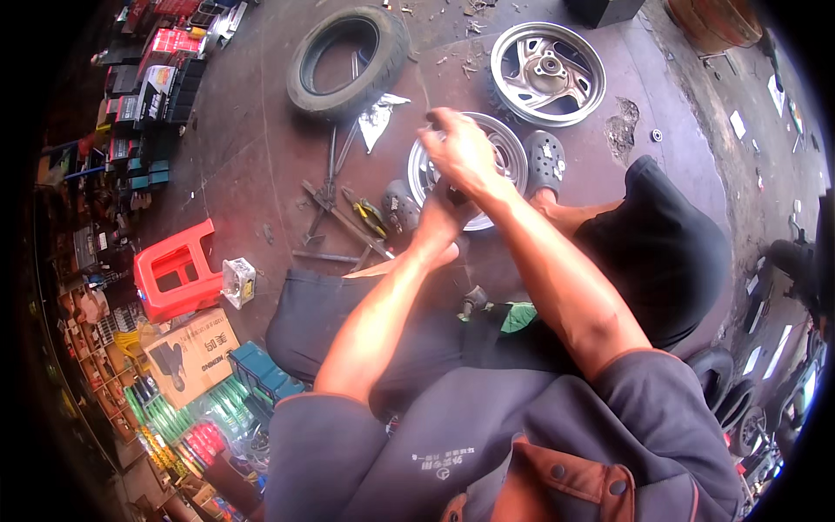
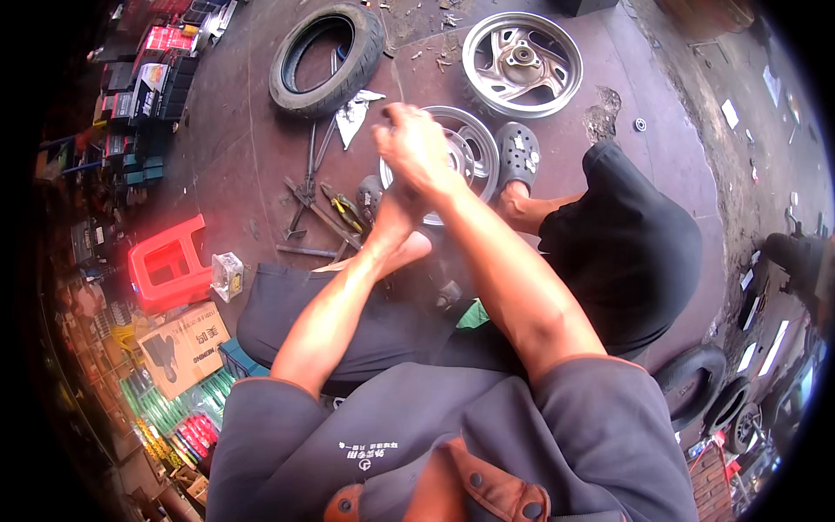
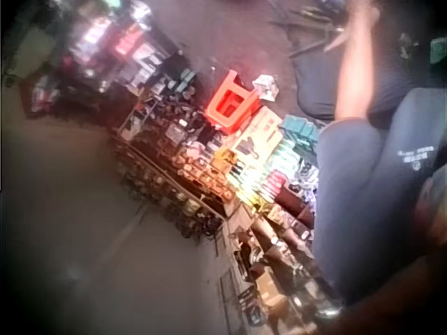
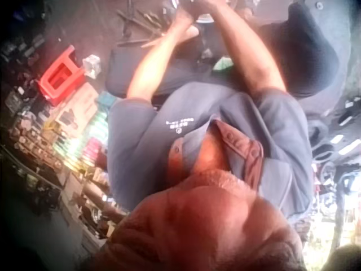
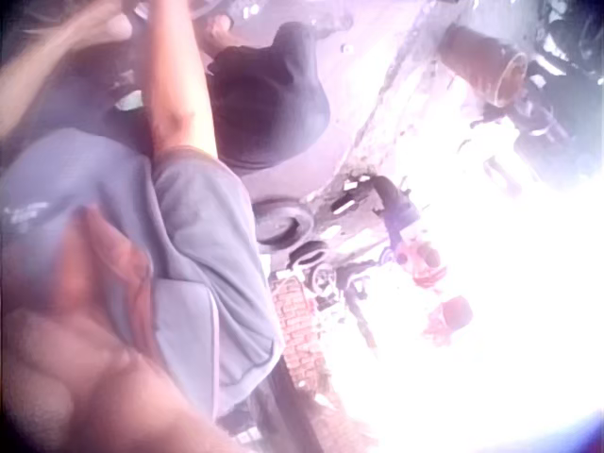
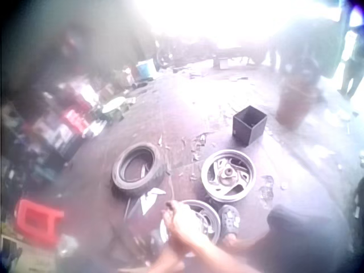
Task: The person removes and replaces a brake disc on a wheel hub by loosening several bolts with a T-handle wrench, removing the old disc, and then positioning and securing a new disc in place.
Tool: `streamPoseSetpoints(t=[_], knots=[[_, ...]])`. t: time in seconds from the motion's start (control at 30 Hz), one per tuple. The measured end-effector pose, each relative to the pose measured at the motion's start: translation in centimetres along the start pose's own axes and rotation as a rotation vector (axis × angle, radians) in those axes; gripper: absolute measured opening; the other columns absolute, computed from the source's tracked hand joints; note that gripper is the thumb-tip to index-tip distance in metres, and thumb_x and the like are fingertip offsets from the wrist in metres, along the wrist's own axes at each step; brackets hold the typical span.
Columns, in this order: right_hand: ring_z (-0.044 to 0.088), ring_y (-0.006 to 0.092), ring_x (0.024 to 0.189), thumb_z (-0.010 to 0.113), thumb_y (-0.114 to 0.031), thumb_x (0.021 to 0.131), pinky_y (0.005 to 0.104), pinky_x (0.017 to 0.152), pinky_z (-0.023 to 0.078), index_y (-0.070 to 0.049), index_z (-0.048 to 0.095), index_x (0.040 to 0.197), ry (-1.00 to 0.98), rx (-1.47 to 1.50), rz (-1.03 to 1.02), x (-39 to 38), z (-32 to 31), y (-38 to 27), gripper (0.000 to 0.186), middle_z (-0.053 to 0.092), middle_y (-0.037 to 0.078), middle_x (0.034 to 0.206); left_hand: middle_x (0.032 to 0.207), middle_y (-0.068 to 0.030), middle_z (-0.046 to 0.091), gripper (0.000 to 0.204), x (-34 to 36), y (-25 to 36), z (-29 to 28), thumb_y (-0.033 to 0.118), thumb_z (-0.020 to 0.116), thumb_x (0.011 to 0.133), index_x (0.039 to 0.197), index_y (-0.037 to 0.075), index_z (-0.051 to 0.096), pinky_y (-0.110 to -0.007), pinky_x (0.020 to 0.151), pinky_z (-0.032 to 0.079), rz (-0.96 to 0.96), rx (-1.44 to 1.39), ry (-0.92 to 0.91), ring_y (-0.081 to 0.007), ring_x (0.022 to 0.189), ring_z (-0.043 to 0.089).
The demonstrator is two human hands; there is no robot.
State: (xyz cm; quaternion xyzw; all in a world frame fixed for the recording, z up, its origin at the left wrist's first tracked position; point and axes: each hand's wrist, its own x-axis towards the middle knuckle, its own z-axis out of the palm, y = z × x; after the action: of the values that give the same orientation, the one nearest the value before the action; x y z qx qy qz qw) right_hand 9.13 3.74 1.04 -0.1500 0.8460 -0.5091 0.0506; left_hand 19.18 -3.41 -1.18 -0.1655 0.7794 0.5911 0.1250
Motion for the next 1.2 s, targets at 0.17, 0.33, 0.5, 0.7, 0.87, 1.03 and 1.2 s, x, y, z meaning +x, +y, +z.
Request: streamPoseSetpoints(t=[0.17, 0.33, 0.5, 0.7, 0.87, 1.03, 1.2], knots=[[0.064, 0.0325, 0.104, 0.062, -0.026, 0.08, 0.0463, 0.086, 0.05, -0.006, 0.065, 0.11, -0.624, -0.467, 0.023, 1.3, 1.4, 1.8, 0.036, 0.067, 0.018, 0.109, 0.077, -0.0107, 0.063, 0.038, -1.4, -0.9, 5.2, 0.032, 0.053, 0.095, 0.098, -0.005, 0.062, -0.029, 0.031, 0.042, -0.234, -0.664, 0.798, -0.0172, 0.042, 0.053], [0.068, 0.0312, 0.097, 0.063, -0.022, 0.077, 0.0431, 0.082, 0.053, -0.002, 0.072, 0.097, -0.875, -0.436, 0.093, 2.6, 2.6, 4.3, 0.029, 0.07, 0.02, 0.098, 0.081, -0.0087, 0.061, 0.033, 1.2, -1.5, 5.7, 0.029, 0.052, 0.097, 0.096, -0.003, 0.062, -0.03, 0.047, 0.043, -0.147, -0.774, 1.04, -0.0174, 0.063, 0.056], [0.061, 0.0406, 0.106, 0.055, -0.03, 0.089, 0.0464, 0.092, 0.046, -0.001, 0.056, 0.125, -1.014, -0.464, 0.085, 1.5, 2.9, 2.9, 0.046, 0.064, 0.028, 0.108, 0.078, -0.0083, 0.062, 0.029, 1.2, -3.3, 4.8, 0.022, 0.053, 0.096, 0.093, -0.005, 0.062, -0.031, 0.052, 0.043, -0.227, -0.736, 1.046, -0.0171, 0.063, 0.056], [0.057, 0.0414, 0.113, 0.048, -0.025, 0.091, 0.0457, 0.098, 0.043, 0.003, 0.056, 0.123, -0.881, -0.201, 0.04, 0.0, 1.1, 3.4, 0.043, 0.06, 0.029, 0.118, 0.08, -0.0103, 0.065, 0.028, 3.7, 0.2, 0.0, 0.019, 0.056, 0.093, 0.091, -0.007, 0.063, -0.036, 0.065, 0.045, -0.155, -0.358, 1.004, -0.018, 0.07, 0.054], [0.054, 0.0429, 0.117, 0.037, -0.037, 0.097, 0.0471, 0.1, 0.04, 0.002, 0.051, 0.129, -0.416, 0.234, 0.339, -1.2, 1.7, 5.7, 0.052, 0.055, 0.03, 0.125, 0.104, -0.0232, 0.067, 0.038, 8.4, 1.7, -0.9, 0.028, 0.059, 0.092, 0.109, -0.006, 0.062, -0.038, 0.086, 0.049, 0.134, -0.183, 0.561, -0.0314, 0.096, 0.064], [0.059, 0.0304, 0.099, 0.028, -0.028, 0.103, 0.0378, 0.09, 0.043, 0.005, 0.053, 0.119, -0.055, 0.57, 0.433, -3.4, 1.1, 5.2, 0.045, 0.062, 0.022, 0.108, 0.131, -0.0278, 0.054, 0.077, 11.0, 4.4, 0.7, 0.054, 0.058, 0.089, 0.133, -0.008, 0.046, -0.04, 0.104, 0.039, 0.263, -0.165, 0.136, -0.0358, 0.124, 0.051], [0.058, 0.027, 0.107, 0.034, -0.025, 0.102, 0.0363, 0.088, 0.048, 0.005, 0.051, 0.124, -0.101, 0.967, 0.388, -6.7, 0.3, 13.2, 0.041, 0.059, 0.02, 0.115, 0.116, -0.0257, 0.063, 0.067, 12.7, 6.0, 4.8, 0.055, 0.055, 0.089, 0.119, -0.005, 0.059, -0.041, 0.1, 0.043, 0.605, 0.163, -0.021, -0.0378, 0.113, 0.058]])
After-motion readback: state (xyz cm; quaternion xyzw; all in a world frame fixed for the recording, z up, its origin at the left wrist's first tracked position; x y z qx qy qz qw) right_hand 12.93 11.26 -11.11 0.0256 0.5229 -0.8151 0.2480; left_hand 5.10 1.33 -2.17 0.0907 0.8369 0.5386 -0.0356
